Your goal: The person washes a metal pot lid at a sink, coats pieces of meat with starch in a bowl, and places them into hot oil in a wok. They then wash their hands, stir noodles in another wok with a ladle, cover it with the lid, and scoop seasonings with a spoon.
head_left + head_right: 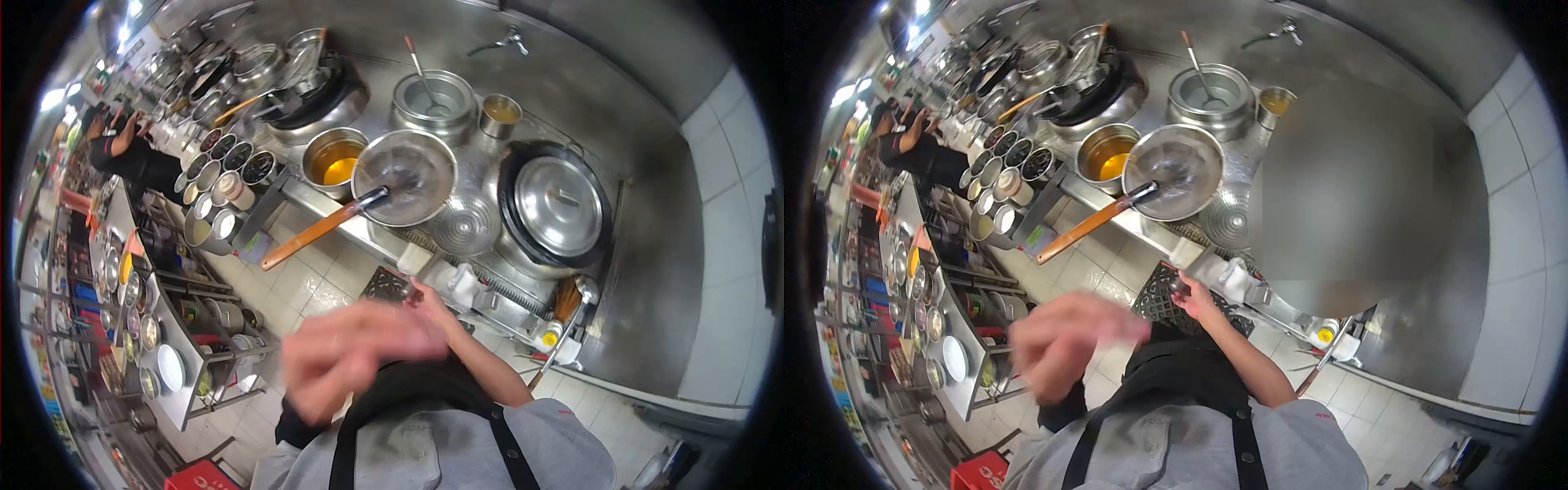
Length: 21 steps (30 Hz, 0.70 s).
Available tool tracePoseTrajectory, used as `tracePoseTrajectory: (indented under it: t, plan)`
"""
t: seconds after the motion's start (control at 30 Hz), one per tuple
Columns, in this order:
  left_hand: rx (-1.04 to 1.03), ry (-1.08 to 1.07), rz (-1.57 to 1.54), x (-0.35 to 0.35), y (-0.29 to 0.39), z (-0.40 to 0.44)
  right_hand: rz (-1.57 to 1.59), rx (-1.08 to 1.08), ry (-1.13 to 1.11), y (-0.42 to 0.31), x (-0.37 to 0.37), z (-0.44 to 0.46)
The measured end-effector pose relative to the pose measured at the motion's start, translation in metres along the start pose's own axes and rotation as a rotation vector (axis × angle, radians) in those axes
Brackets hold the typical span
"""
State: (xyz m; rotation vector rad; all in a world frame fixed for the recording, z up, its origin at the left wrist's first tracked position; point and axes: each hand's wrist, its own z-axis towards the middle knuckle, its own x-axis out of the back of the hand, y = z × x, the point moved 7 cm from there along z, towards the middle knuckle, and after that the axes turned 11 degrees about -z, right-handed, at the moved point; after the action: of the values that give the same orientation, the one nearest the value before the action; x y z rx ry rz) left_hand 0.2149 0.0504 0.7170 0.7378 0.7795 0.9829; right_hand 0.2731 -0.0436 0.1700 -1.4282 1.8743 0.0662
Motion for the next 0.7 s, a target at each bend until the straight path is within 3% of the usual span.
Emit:
tracePoseTrajectory:
  t: [0.07,0.2,0.27,0.33,0.43,0.47,0.6,0.7]
  plan:
    - [-0.19,-0.097,-0.158,-0.005,0.058,0.013,0.0,0.014,0.184,-0.012,-0.029,-0.026]
    - [0.133,0.194,-0.394,-0.007,0.106,0.016,0.256,0.066,0.076,-0.014,-0.029,-0.001]
    - [0.12,-0.002,-0.348,0.009,0.106,0.029,0.131,0.234,0.214,-0.031,-0.033,-0.021]
    - [0.128,-0.192,-0.285,0.026,0.102,0.038,0.217,0.286,0.195,-0.043,-0.019,-0.03]
    - [-0.094,-0.109,-0.421,0.032,0.104,0.034,-0.036,0.381,0.377,-0.063,-0.044,-0.095]
    - [-0.332,0.117,-0.502,0.025,0.104,0.034,-0.114,0.432,0.423,-0.074,-0.056,-0.115]
    - [-0.117,-0.005,-0.437,0.058,0.089,0.054,-0.391,0.59,0.7,-0.148,-0.057,-0.148]
    - [-0.061,-0.052,-0.334,0.066,0.089,0.067,-0.568,0.635,0.709,-0.253,-0.07,-0.137]
